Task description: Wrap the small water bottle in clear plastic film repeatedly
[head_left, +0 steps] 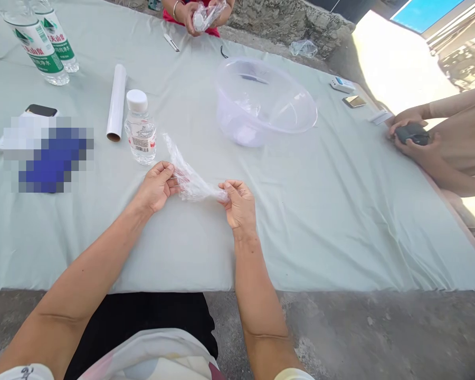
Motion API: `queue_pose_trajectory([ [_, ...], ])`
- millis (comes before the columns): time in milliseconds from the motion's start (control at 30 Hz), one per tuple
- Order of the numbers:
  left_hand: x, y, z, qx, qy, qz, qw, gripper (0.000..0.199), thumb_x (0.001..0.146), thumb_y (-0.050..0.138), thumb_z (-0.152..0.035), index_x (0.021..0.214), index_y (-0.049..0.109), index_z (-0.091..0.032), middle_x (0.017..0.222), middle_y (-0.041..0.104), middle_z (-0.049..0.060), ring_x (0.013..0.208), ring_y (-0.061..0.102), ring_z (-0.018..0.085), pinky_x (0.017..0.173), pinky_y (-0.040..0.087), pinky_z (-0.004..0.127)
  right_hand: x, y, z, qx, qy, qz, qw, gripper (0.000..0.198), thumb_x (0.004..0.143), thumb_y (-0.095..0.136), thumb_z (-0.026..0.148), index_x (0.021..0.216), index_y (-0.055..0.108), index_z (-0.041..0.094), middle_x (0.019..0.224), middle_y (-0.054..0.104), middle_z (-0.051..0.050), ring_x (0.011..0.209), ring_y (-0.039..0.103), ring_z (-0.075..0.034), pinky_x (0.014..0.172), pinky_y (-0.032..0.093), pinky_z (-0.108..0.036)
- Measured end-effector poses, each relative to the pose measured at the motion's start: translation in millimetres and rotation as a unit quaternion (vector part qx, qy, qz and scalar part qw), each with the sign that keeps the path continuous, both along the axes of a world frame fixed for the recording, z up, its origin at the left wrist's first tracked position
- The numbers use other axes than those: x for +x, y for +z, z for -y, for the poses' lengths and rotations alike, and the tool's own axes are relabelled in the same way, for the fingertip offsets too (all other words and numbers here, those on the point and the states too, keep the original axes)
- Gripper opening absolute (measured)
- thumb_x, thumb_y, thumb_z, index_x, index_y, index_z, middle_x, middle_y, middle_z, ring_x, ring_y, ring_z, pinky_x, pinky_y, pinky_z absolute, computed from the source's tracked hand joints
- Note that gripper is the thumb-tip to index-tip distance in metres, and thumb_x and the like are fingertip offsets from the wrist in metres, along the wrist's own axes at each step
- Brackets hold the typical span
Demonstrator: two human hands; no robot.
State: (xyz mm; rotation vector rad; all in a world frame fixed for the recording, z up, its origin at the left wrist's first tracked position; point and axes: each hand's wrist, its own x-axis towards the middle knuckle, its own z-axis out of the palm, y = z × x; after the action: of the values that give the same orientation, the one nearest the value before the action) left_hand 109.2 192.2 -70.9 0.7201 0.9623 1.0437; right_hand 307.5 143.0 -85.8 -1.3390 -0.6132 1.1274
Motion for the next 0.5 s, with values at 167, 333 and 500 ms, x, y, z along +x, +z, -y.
queue_pose_trajectory([
  [167, 0.5, 0.7, -0.6, 0.028, 0.032, -0.036, 0.998, 0.030, 0.085, 0.070, -0.042, 0.080, 0.048, -0.022, 0.073, 0.062, -0.004, 0.051, 0.055, 0.008, 0.048, 0.044, 0.021, 23.0, 2.0, 0.3, -0.003, -0.094, 0.037, 0.995, 0.032, 0.068, 0.076, 0.043, 0.088, 0.062, 0.023, 0.084, 0.069, 0.001, 0.068, 0.060, -0.010, 0.056, 0.043, -0.021],
  [333, 6.3, 0.9, 6.8, 0.090, -0.038, -0.096, 0.991, 0.028, 0.084, 0.069, -0.046, 0.080, 0.054, -0.023, 0.063, 0.056, -0.005, 0.043, 0.044, 0.008, 0.037, 0.033, 0.021, 14.3, 4.2, 6.7, 0.092, -0.023, 0.104, 0.990, 0.044, 0.081, 0.066, 0.060, 0.109, 0.064, 0.026, 0.108, 0.071, -0.003, 0.092, 0.068, -0.014, 0.074, 0.051, -0.026],
  [500, 11.3, 0.7, 16.5, 0.133, -0.072, -0.195, 0.969, 0.025, 0.090, 0.061, -0.046, 0.081, 0.056, -0.023, 0.053, 0.049, -0.007, 0.040, 0.042, 0.009, 0.037, 0.031, 0.022, -16.9, 1.2, 14.0, 0.021, 0.258, 0.116, 0.959, 0.063, 0.070, 0.082, 0.048, 0.125, 0.060, 0.027, 0.085, 0.072, 0.002, 0.071, 0.066, -0.015, 0.066, 0.050, -0.027],
])
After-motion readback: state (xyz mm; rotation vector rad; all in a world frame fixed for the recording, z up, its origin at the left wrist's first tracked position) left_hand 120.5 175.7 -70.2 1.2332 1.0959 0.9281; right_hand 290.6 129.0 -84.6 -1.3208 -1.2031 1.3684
